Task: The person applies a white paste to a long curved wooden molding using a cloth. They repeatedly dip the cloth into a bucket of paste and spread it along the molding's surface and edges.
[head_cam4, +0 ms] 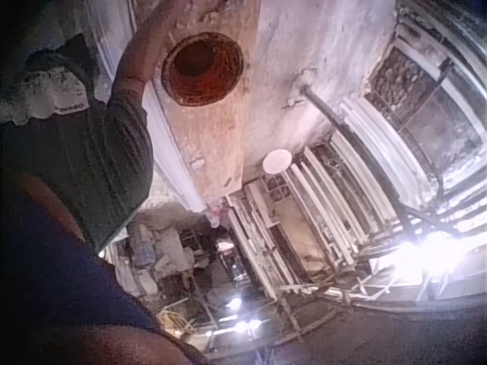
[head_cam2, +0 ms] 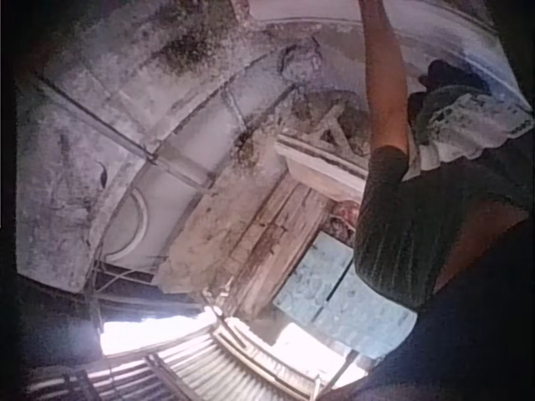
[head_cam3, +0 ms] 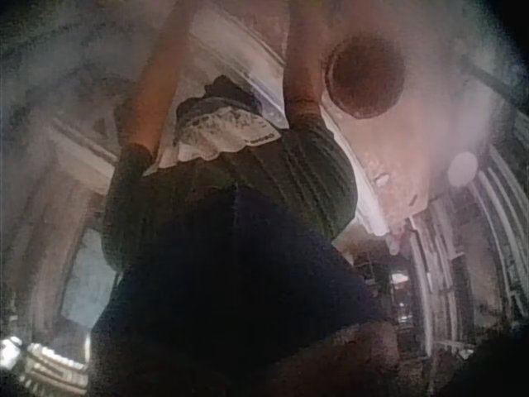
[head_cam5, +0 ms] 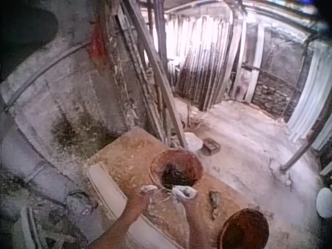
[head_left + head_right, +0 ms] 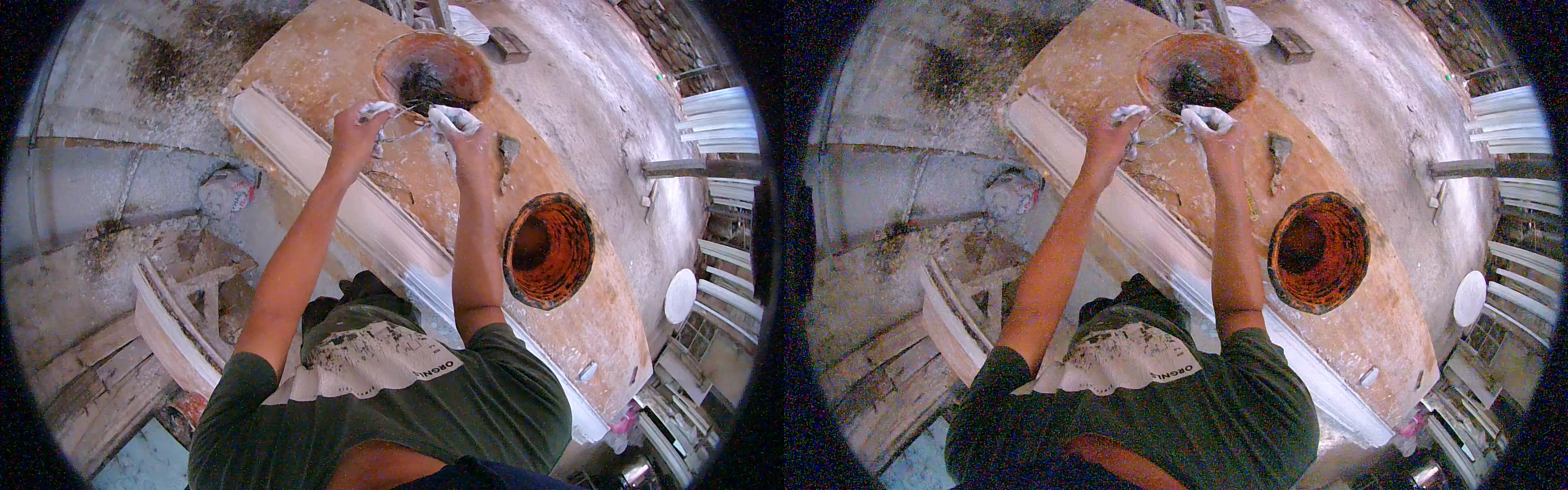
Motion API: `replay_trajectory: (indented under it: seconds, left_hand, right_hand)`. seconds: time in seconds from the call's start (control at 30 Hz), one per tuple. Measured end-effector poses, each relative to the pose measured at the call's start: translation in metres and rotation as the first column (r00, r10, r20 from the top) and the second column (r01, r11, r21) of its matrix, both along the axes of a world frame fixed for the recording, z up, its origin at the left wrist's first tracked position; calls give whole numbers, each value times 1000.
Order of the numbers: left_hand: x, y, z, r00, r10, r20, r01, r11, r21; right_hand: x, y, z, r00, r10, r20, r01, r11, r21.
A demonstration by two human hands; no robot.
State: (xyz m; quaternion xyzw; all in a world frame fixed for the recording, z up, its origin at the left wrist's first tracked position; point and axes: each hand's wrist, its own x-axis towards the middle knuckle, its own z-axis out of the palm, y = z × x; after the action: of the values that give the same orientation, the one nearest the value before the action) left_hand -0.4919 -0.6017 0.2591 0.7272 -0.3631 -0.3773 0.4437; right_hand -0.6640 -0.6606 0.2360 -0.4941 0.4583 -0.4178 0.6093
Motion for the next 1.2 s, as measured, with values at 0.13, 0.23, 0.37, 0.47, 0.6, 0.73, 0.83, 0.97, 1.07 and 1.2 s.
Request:
replay_trajectory:
  seconds: [0.13,0.23,0.37,0.47,0.6,0.73,0.83,0.97,1.07,1.2]
  left_hand:
    - [11,-15,-22,980,159,122,-116,946,-301]
    - [15,-38,-22,964,137,229,-62,950,-306]
    - [12,-76,-31,991,40,130,10,932,-363]
    - [-9,-95,-43,997,-47,-67,25,952,-304]
    - [-56,-78,-35,964,-185,-189,145,968,-207]
    - [-54,-83,-53,944,-41,-328,-40,971,-236]
    - [-39,-101,-57,980,128,-150,-169,939,-300]
    - [10,-153,-81,973,227,37,-204,926,-317]
    - [12,-169,-69,987,21,-162,-67,957,-281]
    - [27,-180,-99,774,-300,558,416,905,-90]
  right_hand:
    - [-5,1,-8,992,-124,-36,122,991,-58]
    - [-17,-3,-17,952,-294,89,298,954,-27]
    - [-32,-3,-24,831,-475,289,494,869,7]
    - [-22,9,-21,841,-421,339,451,893,-10]
    - [-15,25,-11,945,-312,99,323,937,-130]
    - [-21,21,-45,918,-389,-77,350,887,-301]
    - [-26,10,-45,876,-395,-279,322,907,-273]
    - [-13,-5,-45,843,-400,-360,299,904,-305]
    - [-12,-22,-45,792,-558,-248,349,747,-566]
    - [-19,1,-12,870,-170,-463,22,951,-308]
